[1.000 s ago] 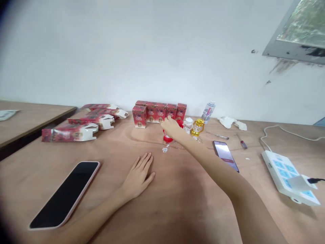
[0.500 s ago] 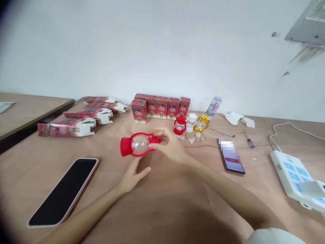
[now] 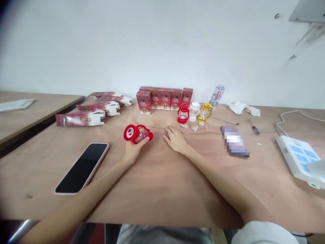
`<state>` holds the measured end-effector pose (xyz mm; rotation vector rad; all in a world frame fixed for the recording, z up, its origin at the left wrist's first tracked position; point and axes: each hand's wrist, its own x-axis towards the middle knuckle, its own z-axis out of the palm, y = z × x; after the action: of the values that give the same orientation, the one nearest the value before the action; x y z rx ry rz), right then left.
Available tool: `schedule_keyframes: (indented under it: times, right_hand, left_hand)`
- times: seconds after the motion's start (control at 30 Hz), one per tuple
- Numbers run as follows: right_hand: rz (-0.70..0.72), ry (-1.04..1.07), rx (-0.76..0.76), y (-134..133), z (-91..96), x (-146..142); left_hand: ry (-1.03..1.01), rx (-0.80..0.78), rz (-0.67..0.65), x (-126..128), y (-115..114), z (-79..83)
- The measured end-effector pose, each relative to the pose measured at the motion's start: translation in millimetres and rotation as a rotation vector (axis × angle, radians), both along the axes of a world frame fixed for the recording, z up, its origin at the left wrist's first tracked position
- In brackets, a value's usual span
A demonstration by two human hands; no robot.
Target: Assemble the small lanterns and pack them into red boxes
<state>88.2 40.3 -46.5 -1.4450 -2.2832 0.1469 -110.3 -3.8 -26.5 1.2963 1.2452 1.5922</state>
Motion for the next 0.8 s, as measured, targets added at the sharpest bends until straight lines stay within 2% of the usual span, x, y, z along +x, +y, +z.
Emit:
schedule_keyframes:
  times: [0.13, 0.27, 0.37, 0.43, 0.53, 0.67, 0.8]
  right_hand:
    - [0.022, -0.037, 0.006, -21.9, -1.3, -4.8]
    - [0.140, -0.027, 0.040, -65.4, 0.8, -8.6]
    - [0.222, 0.035, 0.052, -86.3, 3.7, -7.8]
    - [0.224, 0.103, 0.075, -90.0, 6.3, -6.1]
    - [0.143, 0.208, 0.122, -85.2, 8.8, -2.9]
    - [0.022, 0.298, 0.064, -74.9, 7.0, 0.4]
    - [0.091, 0.262, 0.030, -70.4, 1.9, 1.8]
  left_hand:
    - [0.072, 0.062, 0.007, 0.9, -0.5, 0.3]
    - [0.138, 0.095, 0.075, 1.7, 1.4, -3.7]
    - [0.206, 0.128, 0.042, 3.0, 6.2, -9.8]
    - [0.256, 0.135, 0.044, 5.5, 10.6, -13.4]
    - [0.291, 0.104, 0.086, 11.6, 18.1, -16.3]
    - [0.296, 0.076, 0.085, 18.8, 26.0, -16.3]
    - [0.327, 0.162, 0.055, 20.0, 23.2, -13.5]
